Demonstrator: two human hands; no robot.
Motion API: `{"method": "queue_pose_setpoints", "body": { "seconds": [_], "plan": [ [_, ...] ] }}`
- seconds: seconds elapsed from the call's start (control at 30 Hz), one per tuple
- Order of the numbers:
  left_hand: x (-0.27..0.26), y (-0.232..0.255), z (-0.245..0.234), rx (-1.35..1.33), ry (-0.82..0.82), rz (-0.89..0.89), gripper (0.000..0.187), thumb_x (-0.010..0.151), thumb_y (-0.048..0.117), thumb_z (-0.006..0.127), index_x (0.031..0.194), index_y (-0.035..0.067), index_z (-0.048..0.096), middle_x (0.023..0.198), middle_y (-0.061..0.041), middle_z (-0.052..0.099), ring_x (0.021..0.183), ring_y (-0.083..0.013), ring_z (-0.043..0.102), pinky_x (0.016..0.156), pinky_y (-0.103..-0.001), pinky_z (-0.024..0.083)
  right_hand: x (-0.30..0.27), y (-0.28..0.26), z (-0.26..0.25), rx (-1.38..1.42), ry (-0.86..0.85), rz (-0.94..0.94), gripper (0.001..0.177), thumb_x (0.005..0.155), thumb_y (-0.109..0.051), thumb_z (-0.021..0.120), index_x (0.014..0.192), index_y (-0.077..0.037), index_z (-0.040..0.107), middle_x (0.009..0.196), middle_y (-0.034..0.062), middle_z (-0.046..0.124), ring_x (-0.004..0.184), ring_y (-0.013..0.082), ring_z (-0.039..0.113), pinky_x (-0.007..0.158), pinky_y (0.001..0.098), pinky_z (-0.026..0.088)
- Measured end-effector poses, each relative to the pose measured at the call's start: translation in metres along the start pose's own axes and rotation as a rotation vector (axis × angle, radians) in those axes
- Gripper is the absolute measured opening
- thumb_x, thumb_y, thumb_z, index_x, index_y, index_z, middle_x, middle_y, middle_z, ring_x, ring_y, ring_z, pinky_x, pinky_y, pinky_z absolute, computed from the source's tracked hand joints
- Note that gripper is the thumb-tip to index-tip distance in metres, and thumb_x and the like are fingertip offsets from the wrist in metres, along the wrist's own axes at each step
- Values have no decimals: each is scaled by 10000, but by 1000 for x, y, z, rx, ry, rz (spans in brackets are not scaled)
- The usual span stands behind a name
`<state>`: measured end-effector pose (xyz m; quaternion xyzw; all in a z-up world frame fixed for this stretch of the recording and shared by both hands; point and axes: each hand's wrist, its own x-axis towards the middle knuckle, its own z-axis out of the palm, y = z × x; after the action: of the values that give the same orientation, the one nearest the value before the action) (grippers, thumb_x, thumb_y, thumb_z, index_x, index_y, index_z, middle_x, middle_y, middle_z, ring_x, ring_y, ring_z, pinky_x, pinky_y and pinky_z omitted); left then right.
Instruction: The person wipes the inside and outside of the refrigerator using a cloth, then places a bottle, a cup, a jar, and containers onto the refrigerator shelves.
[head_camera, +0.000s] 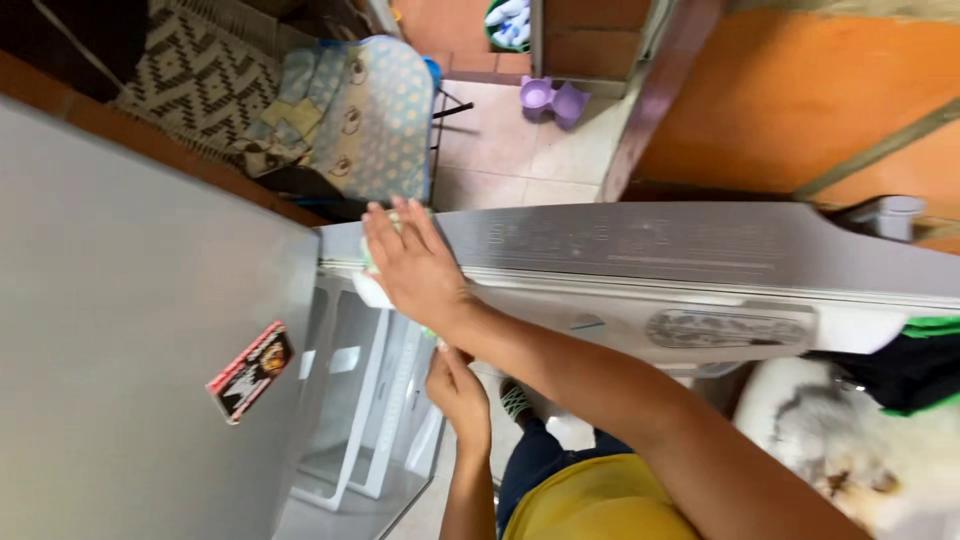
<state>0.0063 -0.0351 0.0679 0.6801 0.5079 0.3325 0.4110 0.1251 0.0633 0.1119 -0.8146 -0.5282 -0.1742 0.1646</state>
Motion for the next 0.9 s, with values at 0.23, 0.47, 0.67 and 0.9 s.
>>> {"method": "queue_pose_setpoints", "body": {
  "seconds": [0.23,0.47,0.67,0.9],
  "plan": [
    [-34,37,20,195,-72,765,355,1034,146,495,692,53,521,635,-57,499,603,-279,453,654,-396,378,-83,104,-73,-66,-165,177,746,969,-613,522,1550,-148,467,1618,38,439,1502,291,343,1189,589,263],
    [-72,95,60,-16,-119,927,303,1020,119,466,735,65,555,696,-34,585,637,-233,509,769,-376,393,-185,208,-145,-213,-52,378,626,1065,-544,367,1533,-162,531,1606,18,495,1523,215,380,1227,633,113],
    [-100,109,89,-84,-239,944,338,1022,121,451,703,73,549,671,-37,565,622,-223,503,782,-366,382,-274,293,-198,-177,85,551,590,1051,-382,476,1555,-80,515,1609,67,504,1528,269,384,1189,711,119],
    [-113,98,96,-58,-262,906,365,1017,110,454,660,80,522,631,-26,527,600,-220,475,763,-353,395,-310,317,-239,-265,197,748,545,1129,-295,388,1512,56,550,1609,285,440,1481,513,377,1167,708,163]
  ]
}}
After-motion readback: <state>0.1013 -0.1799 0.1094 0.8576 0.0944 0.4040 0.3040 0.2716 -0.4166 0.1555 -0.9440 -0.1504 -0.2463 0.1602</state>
